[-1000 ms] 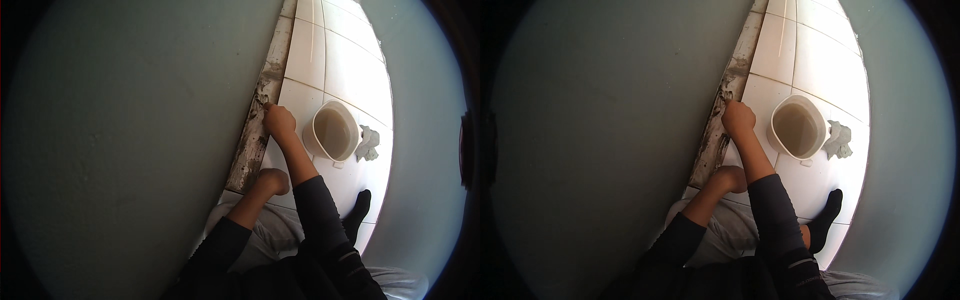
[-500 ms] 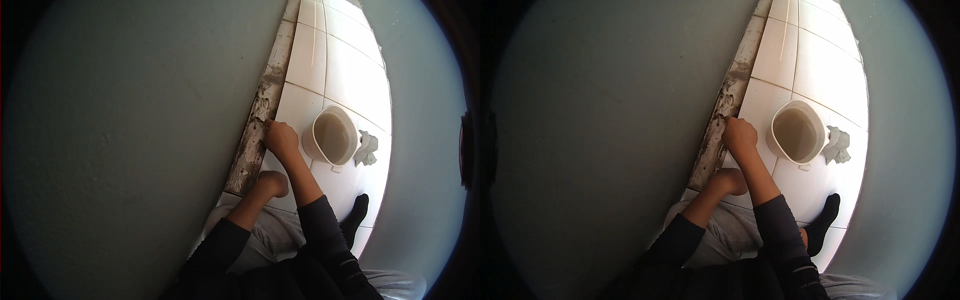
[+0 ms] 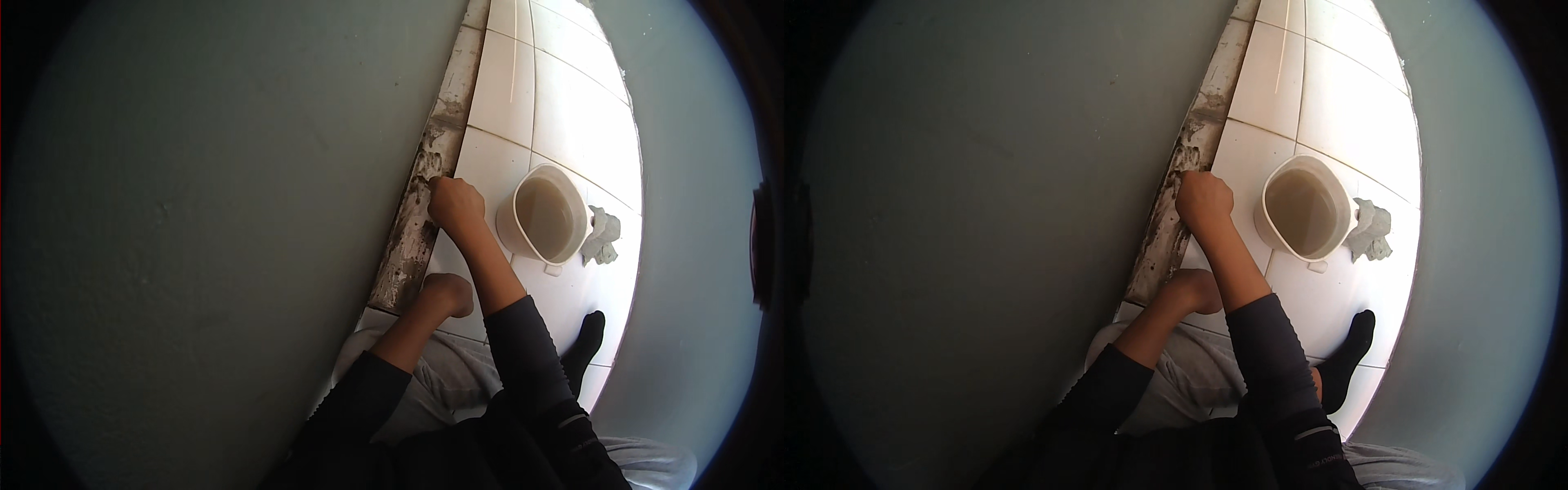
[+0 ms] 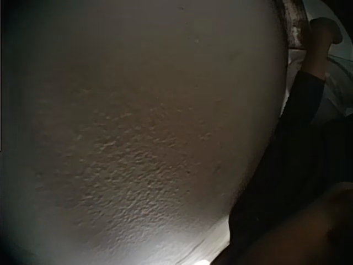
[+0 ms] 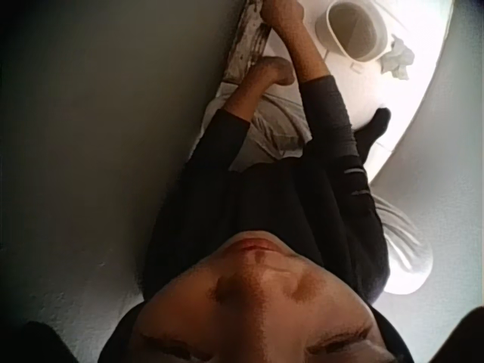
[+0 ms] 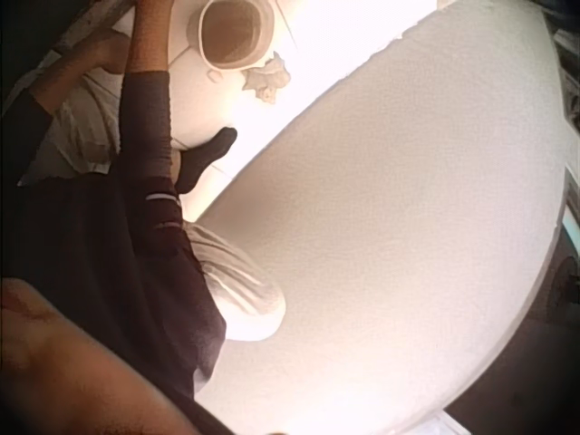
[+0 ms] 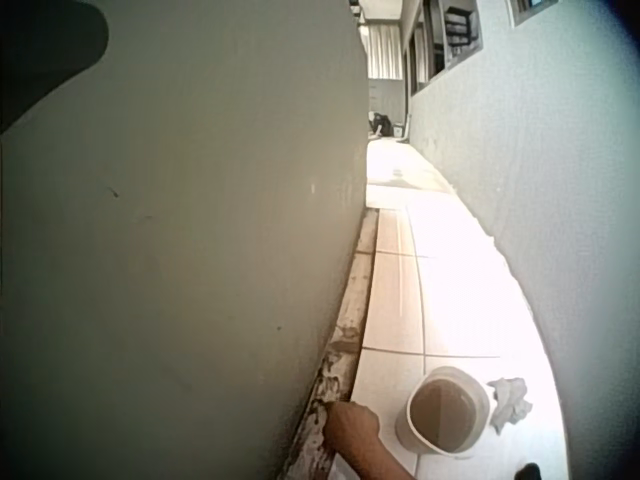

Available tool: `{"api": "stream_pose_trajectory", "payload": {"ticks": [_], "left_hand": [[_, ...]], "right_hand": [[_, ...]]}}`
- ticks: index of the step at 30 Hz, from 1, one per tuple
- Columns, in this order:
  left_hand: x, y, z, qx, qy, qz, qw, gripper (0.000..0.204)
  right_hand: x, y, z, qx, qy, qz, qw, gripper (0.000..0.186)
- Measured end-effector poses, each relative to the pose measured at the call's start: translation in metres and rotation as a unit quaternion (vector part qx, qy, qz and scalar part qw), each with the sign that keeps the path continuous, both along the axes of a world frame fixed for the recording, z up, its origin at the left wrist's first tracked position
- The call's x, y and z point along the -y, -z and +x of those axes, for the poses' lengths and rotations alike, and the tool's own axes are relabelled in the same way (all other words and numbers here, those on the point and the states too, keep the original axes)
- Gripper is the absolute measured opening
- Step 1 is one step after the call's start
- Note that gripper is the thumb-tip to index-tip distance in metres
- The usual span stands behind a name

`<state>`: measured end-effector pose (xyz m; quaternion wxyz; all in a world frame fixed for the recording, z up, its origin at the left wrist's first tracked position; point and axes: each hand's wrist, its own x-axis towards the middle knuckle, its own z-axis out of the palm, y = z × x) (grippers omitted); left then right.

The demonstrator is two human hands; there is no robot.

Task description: The person uses a scraper to apply and smooth material into a gap at the base of a wall, occasionally dipping the tool into a bucket of water and using a cloth to wipe the surface.

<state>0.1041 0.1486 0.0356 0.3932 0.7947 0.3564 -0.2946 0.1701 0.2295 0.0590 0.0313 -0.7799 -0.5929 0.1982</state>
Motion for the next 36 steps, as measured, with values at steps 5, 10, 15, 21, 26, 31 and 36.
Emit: {"api": "stream_pose_trajectory", "payload": {"ticks": [5, 10, 15, 21, 26, 31, 36], "left_hand": [[-0.003, 0.005, -0.003, -0.003, 0.013, -0.008, 1.000, 0.033], [0.001, 0.001, -0.003, 0.018, -0.014, 0.005, 1.000, 0.029], [0.000, 0.001, -0.002, 0.010, -0.002, 0.002, 1.000, 0.029], [0.003, 0.002, -0.003, 0.014, -0.009, 0.012, 1.000, 0.029], [0.002, 0.005, -0.003, 0.033, -0.010, 0.002, 0.999, 0.030], [0.004, 0.004, -0.006, 0.004, -0.015, 0.015, 1.000, 0.030], [0.001, -0.002, -0.006, 0.052, -0.022, 0.010, 0.998, 0.030]], "right_hand": [[0.009, -0.008, -0.007, -0.016, -0.005, -0.016, 1.000, 0.021], [0.006, -0.007, -0.006, -0.016, -0.008, -0.018, 1.000, 0.021], [0.005, -0.008, -0.003, -0.037, -0.001, -0.012, 0.999, 0.020], [0.007, -0.004, -0.004, -0.014, 0.000, -0.009, 1.000, 0.021], [0.000, -0.005, -0.005, -0.023, 0.024, 0.015, 0.999, 0.023], [0.034, -0.008, -0.011, -0.015, 0.001, -0.017, 1.000, 0.024], [0.028, -0.005, -0.009, -0.007, 0.031, 0.007, 0.999, 0.024]]}}
